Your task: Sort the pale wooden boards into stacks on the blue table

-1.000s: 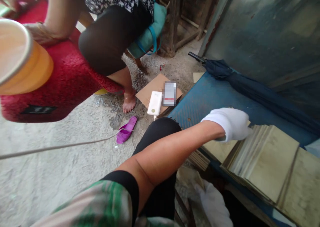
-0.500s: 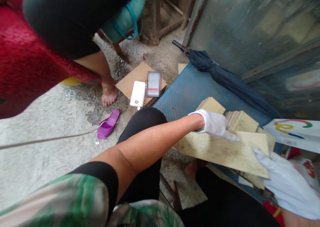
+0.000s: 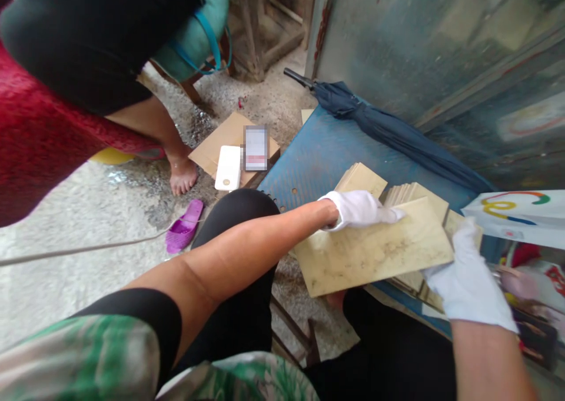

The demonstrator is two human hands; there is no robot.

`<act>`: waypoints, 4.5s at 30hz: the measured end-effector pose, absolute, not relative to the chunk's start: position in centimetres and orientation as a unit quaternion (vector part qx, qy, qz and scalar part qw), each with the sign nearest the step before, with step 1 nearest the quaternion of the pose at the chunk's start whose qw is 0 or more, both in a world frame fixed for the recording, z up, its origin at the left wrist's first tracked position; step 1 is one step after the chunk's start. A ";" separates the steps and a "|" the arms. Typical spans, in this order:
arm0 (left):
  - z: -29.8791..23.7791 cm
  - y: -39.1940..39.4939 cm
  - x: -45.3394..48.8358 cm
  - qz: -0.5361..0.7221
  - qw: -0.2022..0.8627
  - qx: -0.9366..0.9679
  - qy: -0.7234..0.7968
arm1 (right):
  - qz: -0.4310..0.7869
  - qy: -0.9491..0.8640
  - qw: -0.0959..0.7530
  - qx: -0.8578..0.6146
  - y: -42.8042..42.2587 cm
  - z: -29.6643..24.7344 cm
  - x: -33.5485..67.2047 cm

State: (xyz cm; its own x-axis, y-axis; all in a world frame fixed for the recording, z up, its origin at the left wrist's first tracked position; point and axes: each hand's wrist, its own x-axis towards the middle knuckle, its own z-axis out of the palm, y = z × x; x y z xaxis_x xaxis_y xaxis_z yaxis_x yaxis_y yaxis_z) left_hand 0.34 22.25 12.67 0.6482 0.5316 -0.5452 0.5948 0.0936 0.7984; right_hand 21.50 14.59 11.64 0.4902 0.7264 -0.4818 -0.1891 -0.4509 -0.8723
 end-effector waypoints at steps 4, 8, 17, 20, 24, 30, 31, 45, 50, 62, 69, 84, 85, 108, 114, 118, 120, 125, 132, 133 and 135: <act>12.4 22.3 0.8 0.021 0.613 0.614 0.497 | 0.501 -0.117 0.506 -0.692 13.6 11.1 20.6; 11.9 22.6 1.1 0.094 0.599 0.572 0.553 | 0.478 -0.220 0.416 -0.742 12.3 10.7 19.7; 9.8 23.3 2.5 0.113 0.533 0.584 0.601 | 0.385 -0.383 0.253 -0.800 13.1 9.2 14.9; 9.1 23.2 3.0 0.086 0.524 0.597 0.602 | 0.379 -0.391 0.263 -0.796 13.3 8.6 14.2; 9.1 23.0 3.3 0.069 0.539 0.587 0.601 | 0.377 -0.378 0.212 -0.819 13.8 8.2 13.5; 9.5 23.4 2.9 0.045 0.522 0.583 0.621 | 0.354 -0.402 0.148 -0.832 14.5 7.5 12.8; 9.4 23.5 2.7 0.043 0.524 0.581 0.621 | 0.356 -0.403 0.147 -0.830 14.7 7.2 12.7; 12.0 25.3 -0.1 0.178 0.533 0.583 0.587 | 0.327 -0.325 0.164 -0.872 17.1 3.3 13.0; 12.3 25.3 -0.8 0.189 0.568 0.566 0.567 | 0.259 -0.351 0.043 -0.899 17.7 3.0 12.6; 13.3 26.0 -3.0 0.237 0.554 0.538 0.589 | 0.240 -0.350 0.000 -0.906 18.6 3.7 11.1; 13.3 26.0 -3.3 0.251 0.539 0.551 0.586 | 0.234 -0.349 -0.003 -0.907 18.7 3.6 10.4; 13.4 25.5 -3.6 0.264 0.512 0.575 0.581 | 0.211 -0.374 -0.003 -0.903 18.6 2.2 9.8; 13.4 25.5 -3.7 0.265 0.509 0.576 0.582 | 0.206 -0.381 0.001 -0.901 18.6 2.1 9.9; 13.5 25.5 -3.3 0.239 0.497 0.600 0.580 | 0.212 -0.403 0.013 -0.890 18.4 1.3 10.2; 13.6 25.4 -3.3 0.232 0.489 0.608 0.581 | 0.211 -0.402 0.011 -0.891 18.5 1.8 9.9; 13.8 25.4 -3.3 0.235 0.484 0.613 0.579 | 0.210 -0.403 0.017 -0.891 18.4 1.8 9.8; 13.9 25.4 -3.2 0.237 0.482 0.612 0.580 | 0.209 -0.407 0.010 -0.889 18.3 1.6 9.8; 14.2 25.4 -3.2 0.256 0.472 0.608 0.585 | 0.195 -0.427 0.011 -0.883 18.5 1.8 9.9; 15.4 25.2 -3.9 0.243 0.444 0.623 0.596 | 0.281 -0.474 0.047 -0.833 18.2 5.8 10.7; 15.5 25.1 -4.0 0.241 0.443 0.623 0.597 | 0.308 -0.487 0.037 -0.817 17.8 6.7 10.9; 15.3 24.8 -3.9 0.237 0.442 0.623 0.600 | 0.358 -0.518 -0.004 -0.777 16.4 8.4 11.6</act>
State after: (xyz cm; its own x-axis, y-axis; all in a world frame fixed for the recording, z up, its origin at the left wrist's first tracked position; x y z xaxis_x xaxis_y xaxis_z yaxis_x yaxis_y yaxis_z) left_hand -3.90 24.82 15.31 0.1674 0.9573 -0.2357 0.5384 0.1115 0.8353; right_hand 11.56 16.40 8.42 0.2065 0.8024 -0.5600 0.8081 -0.4625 -0.3648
